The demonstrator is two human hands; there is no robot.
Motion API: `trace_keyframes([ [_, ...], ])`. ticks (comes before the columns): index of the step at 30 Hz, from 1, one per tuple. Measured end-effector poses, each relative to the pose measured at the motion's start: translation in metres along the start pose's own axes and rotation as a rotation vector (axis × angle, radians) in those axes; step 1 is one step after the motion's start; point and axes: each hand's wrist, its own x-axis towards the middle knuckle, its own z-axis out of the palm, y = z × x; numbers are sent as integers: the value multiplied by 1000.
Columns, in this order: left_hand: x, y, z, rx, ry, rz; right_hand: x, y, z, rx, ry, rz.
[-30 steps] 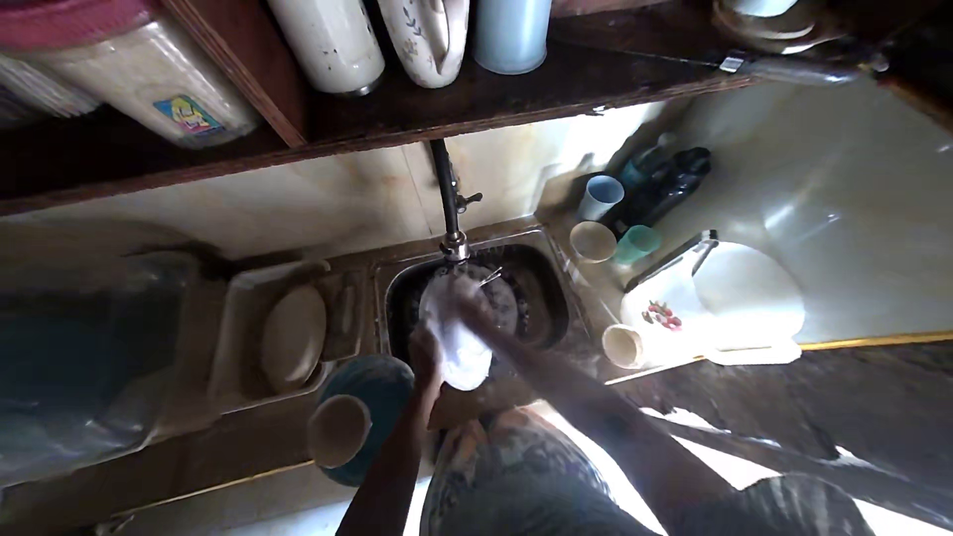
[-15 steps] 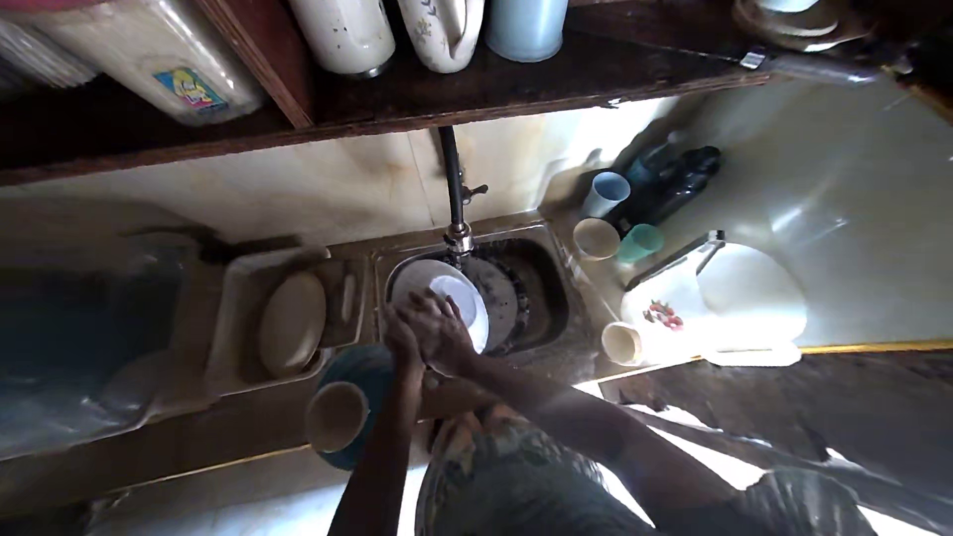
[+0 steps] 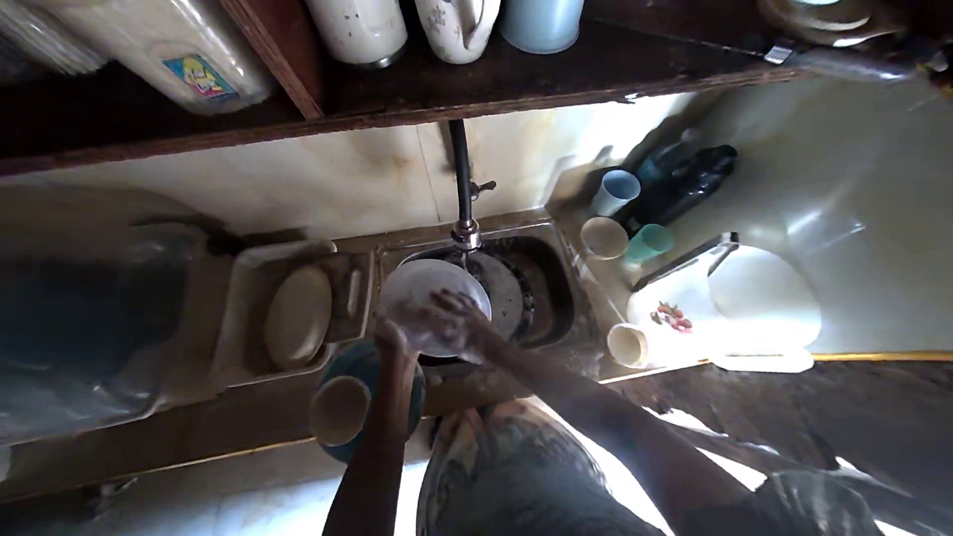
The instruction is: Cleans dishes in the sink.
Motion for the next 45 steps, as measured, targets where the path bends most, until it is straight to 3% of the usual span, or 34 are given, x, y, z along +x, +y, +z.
trace_keyframes([
  [3,-13,-4,10,53,-2,-43,31,44,-13,62,75,324],
  [5,-12,-6,28,71,7,-60,53,26,-28,-10,63,424],
  [8,7,-6,34,31,-48,-11,45,-16,-16,-19,26,178],
  [10,20,-2,28,30,1,32,24,-18,-7,-63,4,24],
  [11,25,-1,23,40,23,42,16,-7,-5,-52,11,32],
  [14,25,-5,25,19,94,50,29,36,-22,85,52,337],
  [16,11,-7,35,-9,66,5,45,35,-34,10,50,413],
  [21,20,-6,32,95,52,60,21,-26,-9,-94,16,172],
  [26,14,-17,26,-59,187,36,34,32,-37,201,93,638],
  [28,2,-20,24,-2,124,34,45,57,-54,209,135,598],
  [30,-2,-22,12,78,-67,10,52,71,-68,275,207,516],
  [33,8,-13,-7,199,-357,-100,58,83,-82,262,154,463],
  [35,12,-4,-2,338,-435,-145,71,88,-74,273,83,554],
  [37,8,7,19,455,-359,-72,83,67,-69,225,9,646],
  [38,7,10,29,488,-290,-9,86,56,-62,216,4,608],
  [42,18,0,44,566,-144,147,67,4,-22,40,28,121],
  [44,11,0,44,634,-139,221,69,13,-27,60,31,147],
  [45,2,-3,43,678,-139,234,71,24,-34,98,-10,289],
])
